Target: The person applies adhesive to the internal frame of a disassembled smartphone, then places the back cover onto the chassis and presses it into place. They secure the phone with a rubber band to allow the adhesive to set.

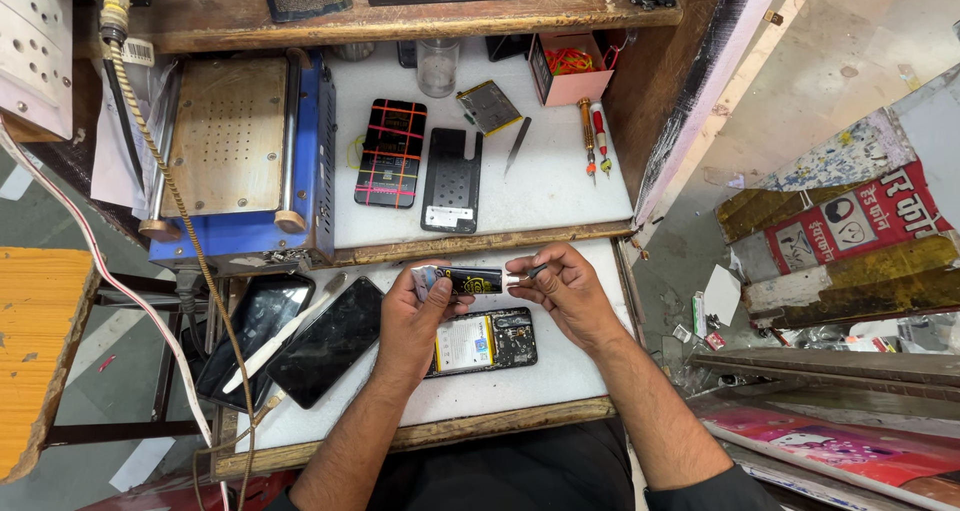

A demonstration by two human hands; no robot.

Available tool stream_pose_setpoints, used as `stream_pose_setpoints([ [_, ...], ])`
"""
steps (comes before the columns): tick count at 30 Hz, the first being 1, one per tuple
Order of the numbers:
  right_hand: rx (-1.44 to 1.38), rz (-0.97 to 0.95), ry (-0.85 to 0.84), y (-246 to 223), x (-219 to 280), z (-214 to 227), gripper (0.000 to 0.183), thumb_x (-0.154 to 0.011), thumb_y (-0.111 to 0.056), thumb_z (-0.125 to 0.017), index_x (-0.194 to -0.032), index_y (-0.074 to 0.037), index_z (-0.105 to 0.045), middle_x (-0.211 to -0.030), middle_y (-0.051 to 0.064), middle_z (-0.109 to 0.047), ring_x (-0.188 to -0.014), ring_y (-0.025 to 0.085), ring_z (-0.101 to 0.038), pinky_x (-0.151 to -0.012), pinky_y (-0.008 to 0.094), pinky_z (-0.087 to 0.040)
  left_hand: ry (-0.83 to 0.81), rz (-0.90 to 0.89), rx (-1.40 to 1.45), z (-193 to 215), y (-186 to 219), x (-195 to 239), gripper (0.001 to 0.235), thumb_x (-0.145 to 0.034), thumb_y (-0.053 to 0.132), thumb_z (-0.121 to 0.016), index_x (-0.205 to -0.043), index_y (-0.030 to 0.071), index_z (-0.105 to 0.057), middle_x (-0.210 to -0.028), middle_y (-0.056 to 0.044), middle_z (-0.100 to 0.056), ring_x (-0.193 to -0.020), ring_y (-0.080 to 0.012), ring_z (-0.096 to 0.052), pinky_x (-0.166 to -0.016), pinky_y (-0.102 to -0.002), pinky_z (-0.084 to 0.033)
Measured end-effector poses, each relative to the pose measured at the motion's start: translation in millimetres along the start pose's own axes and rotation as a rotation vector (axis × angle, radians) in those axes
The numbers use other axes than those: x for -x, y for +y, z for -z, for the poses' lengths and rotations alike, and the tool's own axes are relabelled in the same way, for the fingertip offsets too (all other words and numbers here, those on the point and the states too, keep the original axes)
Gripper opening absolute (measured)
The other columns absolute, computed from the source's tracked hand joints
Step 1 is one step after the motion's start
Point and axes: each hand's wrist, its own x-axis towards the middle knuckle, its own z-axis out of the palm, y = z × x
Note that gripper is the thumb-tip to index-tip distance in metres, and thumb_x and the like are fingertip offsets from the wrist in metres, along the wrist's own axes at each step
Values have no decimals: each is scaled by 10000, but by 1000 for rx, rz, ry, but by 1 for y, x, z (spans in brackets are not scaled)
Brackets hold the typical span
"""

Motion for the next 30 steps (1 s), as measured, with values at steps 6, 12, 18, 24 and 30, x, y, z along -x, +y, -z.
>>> stream_pose_setpoints([
  [6, 138, 114, 15, 6, -1, 3, 124, -998, -138, -648, -1110, -92, -619, -1204, 177, -722, -1112, 290, -737, -937, 409, -630, 6, -24, 43, 0, 1, 0, 293, -1004, 172, -622, -1238, -2, -591, -1023, -153, -741, -900, -182, -755, -776, -286, -644],
  [12, 196, 176, 28, 7, 2, 5, 115, -1019, -99, -628, -1127, -76, -598, -1208, 185, -719, -1107, 300, -736, -933, 415, -642, -4, 3, 96, 2, -1, -1, 298, -997, 130, -627, -1258, -7, -581, -1051, -151, -729, -924, -209, -762, -789, -292, -642],
  [18, 267, 188, 23, 9, 1, 1, 121, -1014, -79, -615, -1128, -47, -587, -1188, 174, -722, -1052, 277, -749, -896, 409, -652, -46, -14, 74, 3, 1, 2, 288, -1006, 127, -631, -1254, -13, -587, -1050, -147, -731, -930, -204, -753, -808, -295, -641],
  [24, 595, 162, 23, 15, 6, 5, 206, -1072, -205, -581, -1155, -26, -641, -995, 134, -765, -870, 176, -738, -690, 281, -592, -120, -130, -38, 2, -2, 5, 264, -1025, 116, -620, -1259, -5, -605, -1054, -135, -727, -946, -185, -748, -816, -288, -640],
  [30, 801, 259, 45, 13, 5, 0, 329, -1063, -341, -533, -1119, -26, -613, -998, 100, -749, -751, 113, -739, -535, 233, -543, -113, -142, -84, 0, -5, 6, 253, -1026, 102, -593, -1255, -4, -601, -1060, -131, -729, -968, -182, -757, -818, -284, -648],
])
